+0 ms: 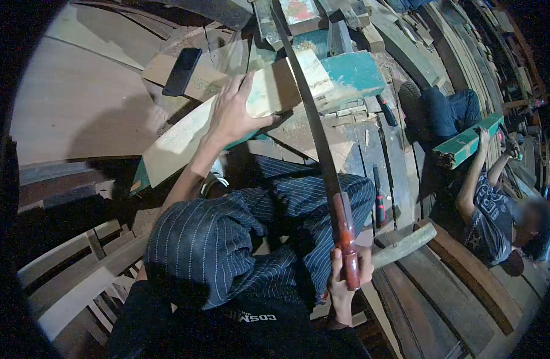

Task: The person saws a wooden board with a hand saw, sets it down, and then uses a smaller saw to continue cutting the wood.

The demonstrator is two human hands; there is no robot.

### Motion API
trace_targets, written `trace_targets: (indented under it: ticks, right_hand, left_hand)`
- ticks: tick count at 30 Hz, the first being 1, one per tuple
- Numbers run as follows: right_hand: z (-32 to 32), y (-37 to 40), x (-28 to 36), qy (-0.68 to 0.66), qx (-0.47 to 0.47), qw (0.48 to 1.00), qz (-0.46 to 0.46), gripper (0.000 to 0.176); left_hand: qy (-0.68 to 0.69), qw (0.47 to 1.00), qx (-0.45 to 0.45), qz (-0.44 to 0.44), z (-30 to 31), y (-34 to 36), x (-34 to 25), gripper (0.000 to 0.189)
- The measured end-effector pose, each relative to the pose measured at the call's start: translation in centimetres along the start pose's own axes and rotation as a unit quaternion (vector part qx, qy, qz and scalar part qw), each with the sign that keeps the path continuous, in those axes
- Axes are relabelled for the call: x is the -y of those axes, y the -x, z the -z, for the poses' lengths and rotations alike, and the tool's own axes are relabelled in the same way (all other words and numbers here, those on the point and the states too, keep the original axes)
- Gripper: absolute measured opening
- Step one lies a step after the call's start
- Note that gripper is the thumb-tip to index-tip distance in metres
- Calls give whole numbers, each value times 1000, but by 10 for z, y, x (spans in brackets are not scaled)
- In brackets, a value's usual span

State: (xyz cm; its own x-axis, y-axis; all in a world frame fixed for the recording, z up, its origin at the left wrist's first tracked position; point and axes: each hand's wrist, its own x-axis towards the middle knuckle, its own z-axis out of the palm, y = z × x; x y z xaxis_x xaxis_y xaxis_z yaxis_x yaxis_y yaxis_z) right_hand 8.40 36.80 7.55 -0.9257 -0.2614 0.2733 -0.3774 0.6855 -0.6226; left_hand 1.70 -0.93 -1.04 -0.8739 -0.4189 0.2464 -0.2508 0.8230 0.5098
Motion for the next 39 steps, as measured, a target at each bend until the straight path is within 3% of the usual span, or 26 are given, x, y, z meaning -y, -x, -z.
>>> trace_targets:
  ticks: [3,6,7,12,14,19,20,22,29,34,36,39]
  right_hand:
    - [-10,11,-9,7,-31,997,64,30]
    - [-12,11,-16,-22,-71,997,27,29]
    - [-14,11,-20,-95,-70,993,-17,28]
    - [-11,6,-9,-76,-92,993,4,27]
    - [-9,20,-34,-132,-82,987,-45,28]
    - [0,17,-21,-49,-79,995,41,36]
    - [-3,15,-16,-35,-118,990,66,37]
    - [-3,17,-8,-61,-84,994,31,38]
    - [-21,26,-7,-46,-30,994,89,33]
    - [-32,4,10,-207,66,957,190,28]
    - [-47,-2,10,-287,57,927,233,25]
    - [-49,-11,15,-305,33,929,206,22]
  left_hand:
    - [13,1000,5,-3,1,-1,0,107]
    - [13,1000,12,2,3,-1,1,106]
    - [13,1000,15,4,3,-1,0,106]
    - [5,1000,-10,1,-4,0,3,109]
    - [0,1000,13,14,0,-1,0,110]
    - [-2,1000,10,4,-1,-2,0,112]
    - [0,1000,12,3,-1,-3,0,112]
    - [-2,1000,-4,1,-5,-1,2,111]
    - [-10,1000,6,5,4,-3,-6,105]
    - [-9,999,30,17,6,-2,-10,98]
    - [-21,1000,3,-15,-3,0,2,91]
    - [-31,999,15,-6,-9,-2,10,91]
